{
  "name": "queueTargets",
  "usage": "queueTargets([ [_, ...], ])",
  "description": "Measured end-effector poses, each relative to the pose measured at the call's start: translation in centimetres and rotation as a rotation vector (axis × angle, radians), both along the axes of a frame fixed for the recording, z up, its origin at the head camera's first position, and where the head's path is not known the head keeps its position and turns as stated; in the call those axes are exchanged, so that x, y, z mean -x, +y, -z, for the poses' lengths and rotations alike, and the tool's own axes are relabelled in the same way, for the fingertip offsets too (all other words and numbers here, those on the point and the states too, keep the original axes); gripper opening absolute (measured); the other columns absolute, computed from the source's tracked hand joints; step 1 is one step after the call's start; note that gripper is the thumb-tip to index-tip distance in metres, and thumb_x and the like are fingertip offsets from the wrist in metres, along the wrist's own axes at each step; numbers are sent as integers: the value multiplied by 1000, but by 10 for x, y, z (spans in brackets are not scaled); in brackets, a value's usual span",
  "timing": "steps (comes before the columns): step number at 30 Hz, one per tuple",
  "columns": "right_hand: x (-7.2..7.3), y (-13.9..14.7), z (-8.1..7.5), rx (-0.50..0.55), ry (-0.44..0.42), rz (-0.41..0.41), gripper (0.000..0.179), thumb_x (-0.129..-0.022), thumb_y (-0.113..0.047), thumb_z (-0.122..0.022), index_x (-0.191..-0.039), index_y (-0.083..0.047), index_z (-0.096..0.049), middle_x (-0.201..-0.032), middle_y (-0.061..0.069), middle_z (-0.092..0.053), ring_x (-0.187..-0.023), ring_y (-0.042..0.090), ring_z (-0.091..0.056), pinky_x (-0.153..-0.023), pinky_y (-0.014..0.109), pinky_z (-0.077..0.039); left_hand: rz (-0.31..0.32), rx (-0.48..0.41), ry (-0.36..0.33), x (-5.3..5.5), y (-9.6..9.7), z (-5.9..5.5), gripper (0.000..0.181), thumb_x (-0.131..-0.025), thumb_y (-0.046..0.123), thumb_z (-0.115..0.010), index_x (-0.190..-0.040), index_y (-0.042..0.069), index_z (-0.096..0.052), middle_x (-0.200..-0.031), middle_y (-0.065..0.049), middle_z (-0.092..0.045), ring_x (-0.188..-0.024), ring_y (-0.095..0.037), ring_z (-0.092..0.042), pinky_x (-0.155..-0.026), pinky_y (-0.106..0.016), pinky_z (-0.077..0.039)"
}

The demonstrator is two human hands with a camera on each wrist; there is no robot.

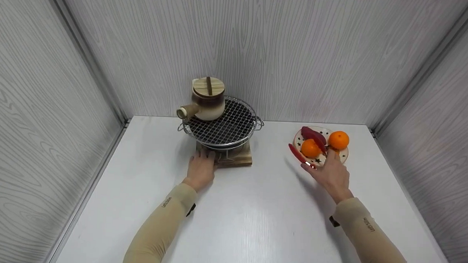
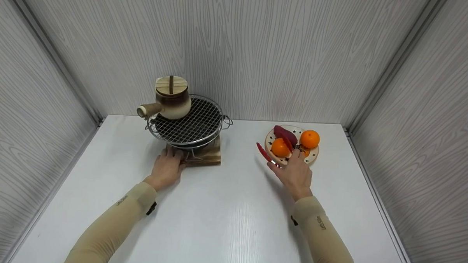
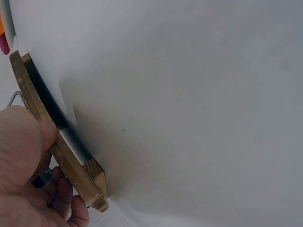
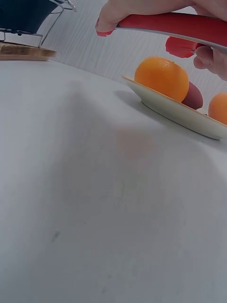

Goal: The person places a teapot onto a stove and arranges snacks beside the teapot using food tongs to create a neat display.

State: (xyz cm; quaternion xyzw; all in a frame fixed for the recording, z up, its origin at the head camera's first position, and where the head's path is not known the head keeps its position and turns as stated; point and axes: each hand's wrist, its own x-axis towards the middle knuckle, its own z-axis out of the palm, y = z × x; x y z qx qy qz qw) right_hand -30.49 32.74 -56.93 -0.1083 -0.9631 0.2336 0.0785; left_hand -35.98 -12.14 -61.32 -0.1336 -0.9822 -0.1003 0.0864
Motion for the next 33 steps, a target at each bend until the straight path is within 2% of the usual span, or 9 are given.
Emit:
queueTargets([
  [4,-2,5,2,13,11,14,116,-88,-78,-81,-162,0,-37,-153,32,-59,-106,49,-68,-99,65,-60,1,4,10,1,0,1,44,-109,26,-73,-144,2,-63,-148,-33,-62,-137,-51,-62,-106,-66,-57],
  [10,-6,11,4,-9,9,45,112,-88,-78,-80,-155,3,-41,-142,33,-61,-104,54,-70,-91,65,-61,-2,10,-2,-1,1,0,45,-111,27,-70,-147,3,-59,-152,-30,-59,-141,-50,-59,-109,-65,-56],
  [21,-11,16,8,-26,-64,80,110,-90,-78,-79,-153,4,-41,-137,31,-61,-103,46,-66,-94,60,-64,-13,-2,14,-1,2,1,47,-109,27,-72,-147,3,-60,-154,-32,-58,-140,-51,-60,-108,-65,-56],
  [29,-11,18,8,7,-136,83,109,-93,-73,-80,-157,5,-38,-146,34,-59,-114,49,-66,-107,65,-61,-26,7,-22,1,3,1,48,-110,29,-71,-149,4,-59,-153,-31,-59,-140,-48,-60,-110,-65,-55],
  [33,-12,19,9,18,-147,78,108,-94,-74,-78,-156,5,-39,-144,33,-60,-114,48,-66,-108,65,-61,-19,-9,-5,0,3,0,47,-110,29,-72,-147,3,-60,-152,-31,-59,-137,-48,-61,-107,-64,-56],
])
